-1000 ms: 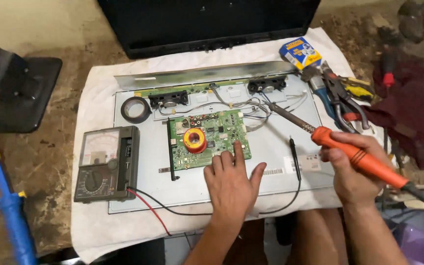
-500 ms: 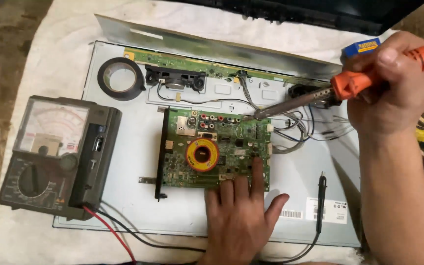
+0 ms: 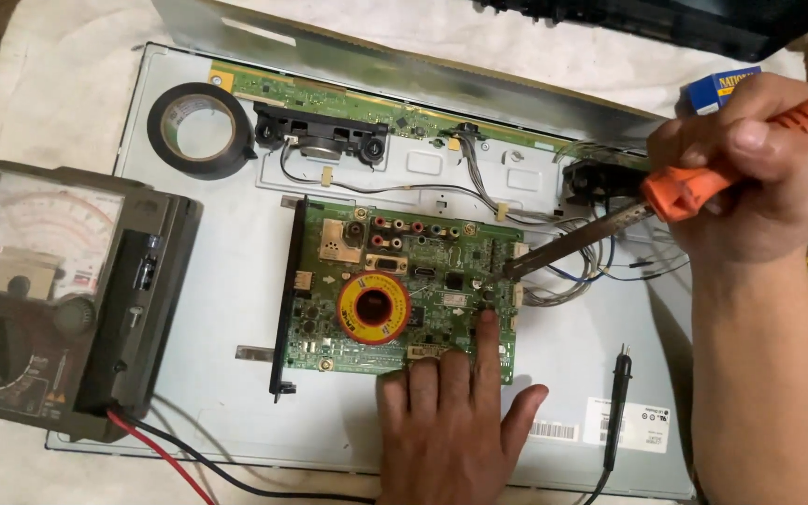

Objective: Testing and soldering components on a circuit board from a disassembled monitor.

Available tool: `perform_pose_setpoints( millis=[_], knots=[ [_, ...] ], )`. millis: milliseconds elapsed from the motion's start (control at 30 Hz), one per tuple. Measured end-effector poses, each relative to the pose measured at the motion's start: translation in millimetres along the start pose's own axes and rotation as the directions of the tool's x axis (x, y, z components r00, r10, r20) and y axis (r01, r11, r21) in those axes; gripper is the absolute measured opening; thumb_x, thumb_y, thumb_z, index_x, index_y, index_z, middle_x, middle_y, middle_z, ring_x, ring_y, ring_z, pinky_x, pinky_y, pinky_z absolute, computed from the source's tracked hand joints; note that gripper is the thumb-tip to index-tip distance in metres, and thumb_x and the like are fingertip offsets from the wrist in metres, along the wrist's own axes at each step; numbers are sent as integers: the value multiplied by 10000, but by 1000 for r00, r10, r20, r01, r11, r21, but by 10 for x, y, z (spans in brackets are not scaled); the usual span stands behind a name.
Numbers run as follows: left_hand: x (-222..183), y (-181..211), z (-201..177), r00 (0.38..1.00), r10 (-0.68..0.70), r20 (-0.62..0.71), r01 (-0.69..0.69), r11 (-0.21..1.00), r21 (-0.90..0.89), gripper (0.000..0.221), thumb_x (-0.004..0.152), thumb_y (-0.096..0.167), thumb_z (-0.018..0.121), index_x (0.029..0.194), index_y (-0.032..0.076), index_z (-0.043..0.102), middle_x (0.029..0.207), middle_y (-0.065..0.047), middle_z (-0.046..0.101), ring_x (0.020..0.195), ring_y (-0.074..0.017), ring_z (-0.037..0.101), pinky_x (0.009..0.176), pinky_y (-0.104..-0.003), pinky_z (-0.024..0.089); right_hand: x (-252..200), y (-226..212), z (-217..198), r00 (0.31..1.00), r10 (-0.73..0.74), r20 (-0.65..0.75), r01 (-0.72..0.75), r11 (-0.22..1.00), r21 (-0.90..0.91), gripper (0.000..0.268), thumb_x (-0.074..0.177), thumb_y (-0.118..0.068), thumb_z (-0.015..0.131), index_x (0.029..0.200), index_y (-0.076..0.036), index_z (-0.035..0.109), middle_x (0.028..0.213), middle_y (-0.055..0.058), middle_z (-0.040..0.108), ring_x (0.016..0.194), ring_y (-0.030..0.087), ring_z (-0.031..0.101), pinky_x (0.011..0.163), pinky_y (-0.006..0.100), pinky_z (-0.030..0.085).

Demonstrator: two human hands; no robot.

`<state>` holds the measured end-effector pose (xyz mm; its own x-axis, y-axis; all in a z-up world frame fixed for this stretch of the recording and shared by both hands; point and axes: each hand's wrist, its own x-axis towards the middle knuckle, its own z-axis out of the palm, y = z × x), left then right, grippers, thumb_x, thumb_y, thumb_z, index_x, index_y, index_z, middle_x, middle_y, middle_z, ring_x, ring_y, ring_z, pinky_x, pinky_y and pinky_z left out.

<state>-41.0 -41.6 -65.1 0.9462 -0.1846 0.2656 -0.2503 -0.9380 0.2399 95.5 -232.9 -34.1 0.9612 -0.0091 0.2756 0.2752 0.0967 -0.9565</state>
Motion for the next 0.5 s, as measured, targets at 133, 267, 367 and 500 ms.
perform_pose_setpoints(
  millis=[133, 267, 367, 500],
  knots=[
    [-3, 2, 4, 1000, -5, -30, 4, 1000, -28, 512, 822, 520, 362, 1109, 121, 504, 646, -36, 437, 561, -204, 398, 494, -330, 307, -25, -3, 50, 997, 53, -50, -52, 999, 11, 198, 618, -210, 543, 572, -61, 422, 492, 60, 393, 359, 101, 253, 456, 213, 273],
    [0, -3, -11, 1000, 2, -19, -2, 1000, -26, 511, 822, 517, 368, 1113, 119, 504, 650, -39, 442, 571, -204, 404, 495, -330, 313, -29, 43, 4, 998, 4, 57, -2, 999, -33, 179, 663, -210, 527, 613, -68, 430, 509, 56, 411, 321, 89, 232, 433, 243, 214],
    [-1, -5, -15, 1000, 8, -24, -9, 1000, -19, 507, 821, 514, 379, 1113, 119, 507, 645, -38, 436, 570, -203, 403, 489, -326, 312, -35, 47, 13, 997, 2, 79, 1, 999, -38, 182, 659, -218, 524, 609, -71, 428, 499, 58, 398, 334, 107, 260, 433, 250, 227],
    [-11, 0, -4, 1000, 3, -25, -3, 1000, -14, 507, 821, 513, 383, 1121, 122, 502, 650, -36, 437, 579, -204, 406, 503, -329, 319, -43, 28, 67, 994, 6, 111, -1, 999, -41, 185, 667, -181, 483, 589, -65, 361, 445, 32, 256, 371, 123, 199, 443, 266, 169]
  ],
)
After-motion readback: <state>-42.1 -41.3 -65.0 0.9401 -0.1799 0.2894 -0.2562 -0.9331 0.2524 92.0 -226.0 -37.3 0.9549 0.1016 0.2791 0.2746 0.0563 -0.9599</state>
